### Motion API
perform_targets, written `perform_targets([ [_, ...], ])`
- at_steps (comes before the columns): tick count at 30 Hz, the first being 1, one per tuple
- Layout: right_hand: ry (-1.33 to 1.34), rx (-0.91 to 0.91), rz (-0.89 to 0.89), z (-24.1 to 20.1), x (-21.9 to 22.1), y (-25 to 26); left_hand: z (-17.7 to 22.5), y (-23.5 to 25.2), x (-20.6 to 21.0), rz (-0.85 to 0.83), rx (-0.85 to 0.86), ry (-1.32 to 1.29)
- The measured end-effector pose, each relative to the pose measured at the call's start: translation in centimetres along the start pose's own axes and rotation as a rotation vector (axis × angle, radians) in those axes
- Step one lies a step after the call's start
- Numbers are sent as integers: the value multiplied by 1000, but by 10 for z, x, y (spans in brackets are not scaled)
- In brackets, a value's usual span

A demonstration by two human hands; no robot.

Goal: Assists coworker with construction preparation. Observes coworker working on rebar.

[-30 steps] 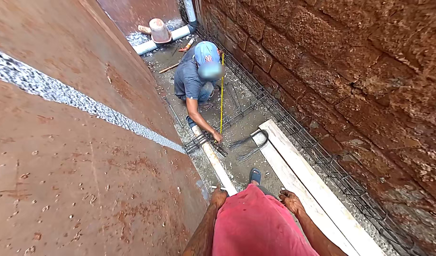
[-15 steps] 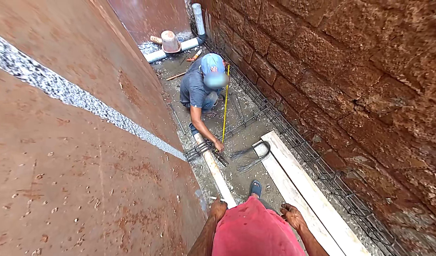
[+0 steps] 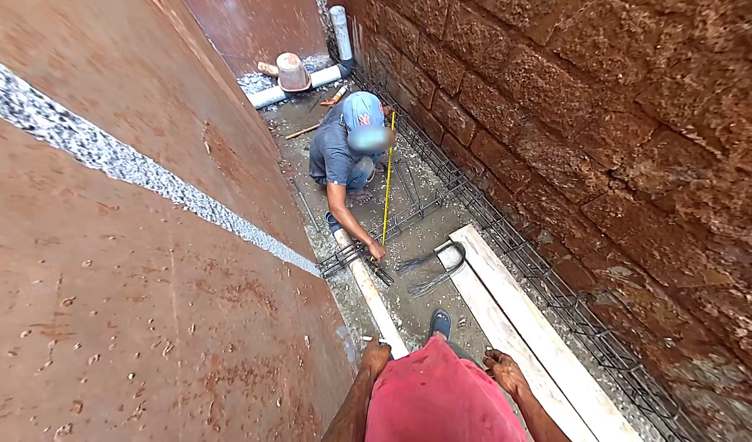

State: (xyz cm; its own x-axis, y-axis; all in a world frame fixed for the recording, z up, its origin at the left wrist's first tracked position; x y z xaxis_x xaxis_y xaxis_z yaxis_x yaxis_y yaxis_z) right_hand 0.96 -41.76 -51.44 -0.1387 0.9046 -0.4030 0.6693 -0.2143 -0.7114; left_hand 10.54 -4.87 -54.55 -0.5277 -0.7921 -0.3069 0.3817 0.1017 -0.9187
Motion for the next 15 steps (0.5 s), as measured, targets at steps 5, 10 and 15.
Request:
perform_targets([
  [5, 4, -8, -8, -3, -2, 0, 30, -9, -9, -17, 65, -169],
  [10, -5, -23, -7, -9, -5, 0, 107, -61, -24, -107, 202, -485],
  [15, -3, -33, -9, -15, -7, 1, 191, -148, -32, -287, 396, -650],
])
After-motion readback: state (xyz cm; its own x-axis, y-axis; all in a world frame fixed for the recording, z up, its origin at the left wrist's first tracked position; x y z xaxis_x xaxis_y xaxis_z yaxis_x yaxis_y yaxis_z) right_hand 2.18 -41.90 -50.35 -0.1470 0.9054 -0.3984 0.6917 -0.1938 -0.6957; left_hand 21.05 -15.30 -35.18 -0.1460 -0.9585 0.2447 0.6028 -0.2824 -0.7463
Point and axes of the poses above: each hand's wrist, its own y-axis towards the middle knuckle, its own x-axis out of the palm, z = x × y, the point moved 10 cm from there along y, towards the middle knuckle, and after that the axes turned 15 degrees about -x, right-handed, at the moved point
